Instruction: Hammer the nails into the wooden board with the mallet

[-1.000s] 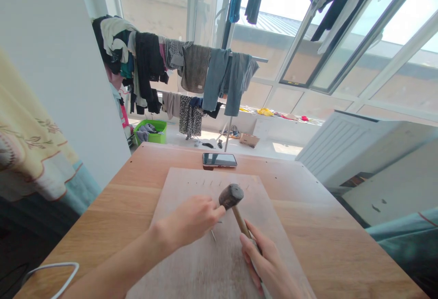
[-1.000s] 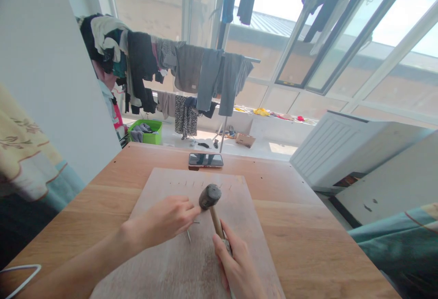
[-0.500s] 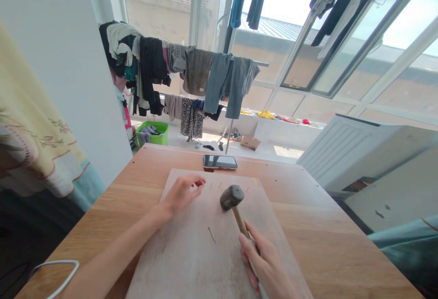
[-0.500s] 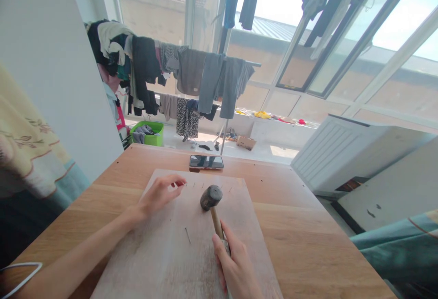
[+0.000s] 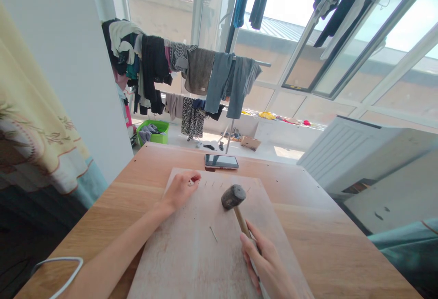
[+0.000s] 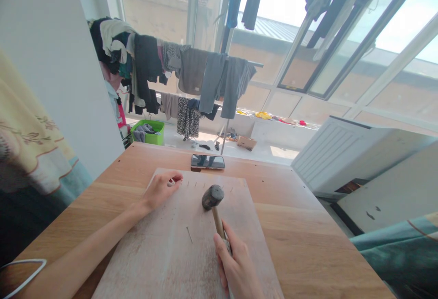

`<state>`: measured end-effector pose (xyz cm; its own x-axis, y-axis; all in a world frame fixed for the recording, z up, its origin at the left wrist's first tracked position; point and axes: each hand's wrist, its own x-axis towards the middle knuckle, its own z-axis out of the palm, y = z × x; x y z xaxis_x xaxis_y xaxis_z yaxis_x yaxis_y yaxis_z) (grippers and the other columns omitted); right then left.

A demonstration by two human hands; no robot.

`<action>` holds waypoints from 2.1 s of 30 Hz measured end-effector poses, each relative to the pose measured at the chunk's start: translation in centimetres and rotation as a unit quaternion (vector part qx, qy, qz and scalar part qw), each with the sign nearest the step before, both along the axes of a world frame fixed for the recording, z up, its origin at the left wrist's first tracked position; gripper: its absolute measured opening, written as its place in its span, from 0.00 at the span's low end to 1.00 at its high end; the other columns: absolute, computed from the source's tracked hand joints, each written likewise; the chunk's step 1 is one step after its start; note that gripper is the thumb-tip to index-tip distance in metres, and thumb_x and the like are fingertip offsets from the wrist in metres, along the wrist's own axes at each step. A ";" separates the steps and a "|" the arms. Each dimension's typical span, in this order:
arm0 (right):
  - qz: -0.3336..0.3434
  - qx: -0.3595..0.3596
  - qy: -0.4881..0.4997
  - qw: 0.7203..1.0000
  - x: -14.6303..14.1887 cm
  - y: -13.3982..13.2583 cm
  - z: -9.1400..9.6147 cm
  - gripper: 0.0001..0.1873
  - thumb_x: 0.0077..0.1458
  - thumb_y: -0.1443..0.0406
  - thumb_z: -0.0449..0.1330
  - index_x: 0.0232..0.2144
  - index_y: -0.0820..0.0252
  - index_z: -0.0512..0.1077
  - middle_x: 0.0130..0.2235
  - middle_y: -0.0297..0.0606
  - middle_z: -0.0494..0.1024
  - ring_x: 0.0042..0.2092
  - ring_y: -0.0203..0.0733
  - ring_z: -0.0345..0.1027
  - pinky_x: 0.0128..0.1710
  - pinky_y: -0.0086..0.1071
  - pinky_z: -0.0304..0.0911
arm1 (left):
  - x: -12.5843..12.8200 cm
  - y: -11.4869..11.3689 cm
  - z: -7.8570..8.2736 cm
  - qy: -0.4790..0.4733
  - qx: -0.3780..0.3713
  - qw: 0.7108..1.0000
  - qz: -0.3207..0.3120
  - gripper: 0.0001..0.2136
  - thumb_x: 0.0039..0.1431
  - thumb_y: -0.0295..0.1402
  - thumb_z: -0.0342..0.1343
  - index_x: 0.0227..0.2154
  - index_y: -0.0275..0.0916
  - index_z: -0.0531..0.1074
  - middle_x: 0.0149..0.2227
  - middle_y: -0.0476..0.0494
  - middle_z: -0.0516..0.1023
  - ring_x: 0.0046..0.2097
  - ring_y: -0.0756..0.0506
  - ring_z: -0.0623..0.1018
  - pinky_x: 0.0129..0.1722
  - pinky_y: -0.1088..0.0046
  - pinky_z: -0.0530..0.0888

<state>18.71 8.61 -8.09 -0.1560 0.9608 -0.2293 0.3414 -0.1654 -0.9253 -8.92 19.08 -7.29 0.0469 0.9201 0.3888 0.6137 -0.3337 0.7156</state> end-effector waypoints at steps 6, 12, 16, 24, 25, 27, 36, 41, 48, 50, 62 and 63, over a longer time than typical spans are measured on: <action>-0.003 0.006 -0.002 1.000 0.2 0.1 -0.5 0.36 0.62 0.45 0.53 0.60 0.66 0.66 0.20 0.23 0.64 0.13 0.29 0.53 0.10 0.23 0.52 | -0.1 0.1 -0.1 -0.030 -0.028 0.999 -0.015 0.06 0.58 0.31 0.54 0.33 0.41 0.77 0.32 0.48 0.83 0.34 0.46 0.81 0.38 0.71 0.77; 0.002 -0.016 -0.003 1.000 -0.6 0.4 1.9 0.37 0.60 0.45 0.54 0.60 0.66 0.65 0.22 0.22 0.63 0.13 0.28 0.53 0.09 0.22 0.52 | -0.2 0.3 -0.4 -0.037 -0.034 0.999 -0.011 0.08 0.58 0.29 0.56 0.37 0.41 0.79 0.35 0.46 0.85 0.37 0.44 0.83 0.41 0.69 0.79; 0.032 0.029 0.022 0.999 -2.7 1.8 4.0 0.29 0.62 0.49 0.52 0.55 0.65 0.67 0.22 0.20 0.61 0.13 0.26 0.52 0.09 0.21 0.50 | -0.2 0.5 -0.6 -0.047 -0.037 0.998 -0.002 0.10 0.56 0.28 0.57 0.41 0.40 0.78 0.34 0.46 0.85 0.36 0.44 0.83 0.41 0.69 0.79; 0.080 0.093 0.017 0.992 -7.6 4.6 5.7 0.22 0.65 0.55 0.51 0.56 0.59 0.69 0.21 0.19 0.60 0.13 0.28 0.56 0.10 0.20 0.53 | -0.1 0.4 -0.6 -0.060 -0.026 0.998 -0.009 0.12 0.57 0.25 0.57 0.44 0.41 0.76 0.33 0.48 0.85 0.34 0.46 0.82 0.38 0.72 0.78; 0.084 0.095 0.011 0.992 -8.0 4.8 5.5 0.21 0.65 0.56 0.52 0.56 0.59 0.70 0.21 0.20 0.61 0.14 0.28 0.57 0.10 0.19 0.52 | -0.1 0.5 -0.6 -0.057 -0.023 0.998 -0.010 0.11 0.57 0.25 0.57 0.43 0.41 0.77 0.33 0.48 0.84 0.33 0.46 0.82 0.37 0.72 0.78; 0.091 0.093 -0.001 0.991 -8.3 5.1 5.0 0.20 0.64 0.58 0.54 0.55 0.59 0.71 0.21 0.21 0.62 0.13 0.28 0.58 0.09 0.19 0.52 | -0.1 0.6 -0.7 -0.052 -0.024 0.998 -0.006 0.11 0.56 0.23 0.58 0.41 0.40 0.76 0.33 0.48 0.84 0.32 0.46 0.82 0.36 0.72 0.77; 0.062 0.043 0.008 0.997 -4.4 2.7 4.2 0.30 0.64 0.51 0.51 0.61 0.62 0.65 0.23 0.21 0.61 0.14 0.27 0.54 0.09 0.21 0.52 | -0.3 0.1 -0.5 0.000 0.005 1.000 0.020 0.14 0.59 0.28 0.59 0.48 0.38 0.72 0.39 0.45 0.83 0.38 0.44 0.81 0.41 0.68 0.78; 0.072 0.004 -0.049 0.996 -0.6 0.3 2.0 0.36 0.64 0.48 0.50 0.64 0.67 0.63 0.17 0.20 0.59 0.14 0.30 0.52 0.11 0.22 0.51 | 1.3 -4.1 2.2 0.279 0.153 0.936 -0.152 0.06 0.62 0.23 0.56 0.41 0.39 0.73 0.41 0.44 0.79 0.43 0.43 0.78 0.44 0.66 0.75; 0.066 0.011 -0.044 0.997 0.6 0.0 0.3 0.35 0.65 0.48 0.50 0.64 0.66 0.64 0.19 0.23 0.63 0.14 0.29 0.53 0.11 0.22 0.50 | 5.1 -8.6 2.9 0.466 0.236 0.804 -0.283 0.05 0.63 0.21 0.56 0.33 0.36 0.72 0.29 0.46 0.76 0.30 0.44 0.75 0.29 0.66 0.69; 0.070 0.005 -0.028 0.997 0.5 0.1 0.4 0.34 0.65 0.48 0.50 0.64 0.65 0.65 0.20 0.23 0.63 0.14 0.29 0.53 0.11 0.22 0.51 | 5.0 -8.1 2.9 0.464 0.222 0.807 -0.288 0.07 0.63 0.20 0.55 0.32 0.38 0.71 0.30 0.46 0.76 0.31 0.45 0.75 0.30 0.67 0.69; 0.071 -0.014 0.020 0.997 0.5 0.0 0.8 0.34 0.65 0.47 0.51 0.63 0.64 0.64 0.21 0.23 0.63 0.14 0.28 0.52 0.11 0.21 0.50 | -4.3 -0.5 2.9 0.329 -0.017 0.941 -0.083 0.11 0.66 0.23 0.49 0.37 0.38 0.77 0.41 0.42 0.77 0.43 0.43 0.79 0.45 0.68 0.75; 0.070 -0.014 0.020 0.997 0.5 0.0 0.9 0.34 0.66 0.48 0.51 0.63 0.64 0.64 0.21 0.23 0.63 0.14 0.28 0.52 0.11 0.21 0.50 | -4.5 -0.4 2.9 0.333 -0.019 0.939 -0.089 0.12 0.67 0.23 0.49 0.38 0.38 0.78 0.41 0.42 0.77 0.43 0.44 0.79 0.45 0.68 0.75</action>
